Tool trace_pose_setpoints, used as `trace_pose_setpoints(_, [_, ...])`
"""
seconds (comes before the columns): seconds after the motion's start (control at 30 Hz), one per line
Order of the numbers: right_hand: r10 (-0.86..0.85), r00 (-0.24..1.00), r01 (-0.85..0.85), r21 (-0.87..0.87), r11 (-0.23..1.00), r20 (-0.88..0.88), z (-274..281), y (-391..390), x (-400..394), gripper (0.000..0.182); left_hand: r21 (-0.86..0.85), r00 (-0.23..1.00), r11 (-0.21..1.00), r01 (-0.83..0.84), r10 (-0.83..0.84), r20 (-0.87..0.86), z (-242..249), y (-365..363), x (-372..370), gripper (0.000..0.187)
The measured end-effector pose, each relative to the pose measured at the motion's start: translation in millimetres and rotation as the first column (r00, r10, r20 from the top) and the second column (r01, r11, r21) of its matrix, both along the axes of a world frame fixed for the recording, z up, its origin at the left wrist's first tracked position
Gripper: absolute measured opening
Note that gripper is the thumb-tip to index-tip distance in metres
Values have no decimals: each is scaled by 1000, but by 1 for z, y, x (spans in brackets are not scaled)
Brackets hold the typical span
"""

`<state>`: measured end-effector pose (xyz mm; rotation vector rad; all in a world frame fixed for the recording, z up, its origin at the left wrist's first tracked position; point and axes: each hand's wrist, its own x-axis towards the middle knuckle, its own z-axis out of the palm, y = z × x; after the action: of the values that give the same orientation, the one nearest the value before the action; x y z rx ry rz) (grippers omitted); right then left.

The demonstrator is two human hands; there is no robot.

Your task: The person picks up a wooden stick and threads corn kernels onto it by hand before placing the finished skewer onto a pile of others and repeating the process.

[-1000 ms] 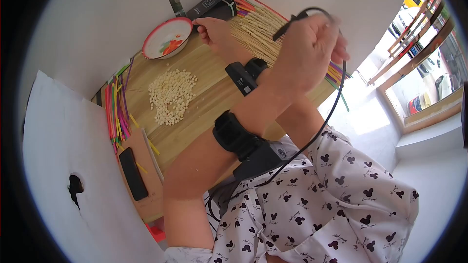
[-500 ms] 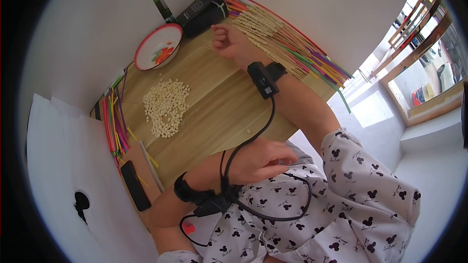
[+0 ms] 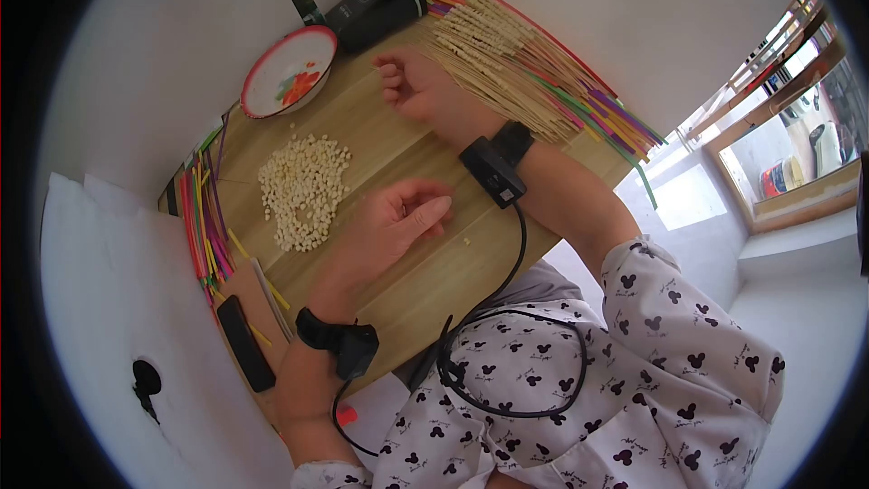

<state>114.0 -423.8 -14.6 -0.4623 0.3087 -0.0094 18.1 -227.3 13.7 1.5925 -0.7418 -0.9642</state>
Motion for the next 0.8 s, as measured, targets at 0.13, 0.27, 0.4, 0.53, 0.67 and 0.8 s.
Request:
trace_pose_setpoints(0.13, [-147, 983, 181, -441, 879, 111, -1, 31, -1, 11, -64, 987, 998, -14, 3, -161, -22, -15, -14, 40])
trace_pose_setpoints(0.27, [-124, 961, 265, -693, 671, 247, -13, 43, 4, 12, -86, 955, 984, -157, 129, -265, -33, -21, -26, 37])
trace_pose_setpoints(0.4, [30, 767, 641, -763, -77, 641, -21, 44, 0, 15, -90, 913, 979, -180, 132, -386, -38, -18, -23, 40])
trace_pose_setpoints(0.53, [321, 797, 588, -536, -605, 512, -24, 42, -13, 14, -45, 861, 968, -245, 196, -470, -41, -25, -27, 43])
trace_pose_setpoints(0.67, [443, 797, 597, -426, -680, 410, -27, 46, -15, 15, -50, 829, 965, -259, 195, -524, -44, -25, -28, 43])
trace_pose_setpoints(0.8, [427, 774, 631, -514, -581, 467, -27, 42, -18, 13, -114, 842, 973, -201, 113, -527, -38, -23, -29, 42])
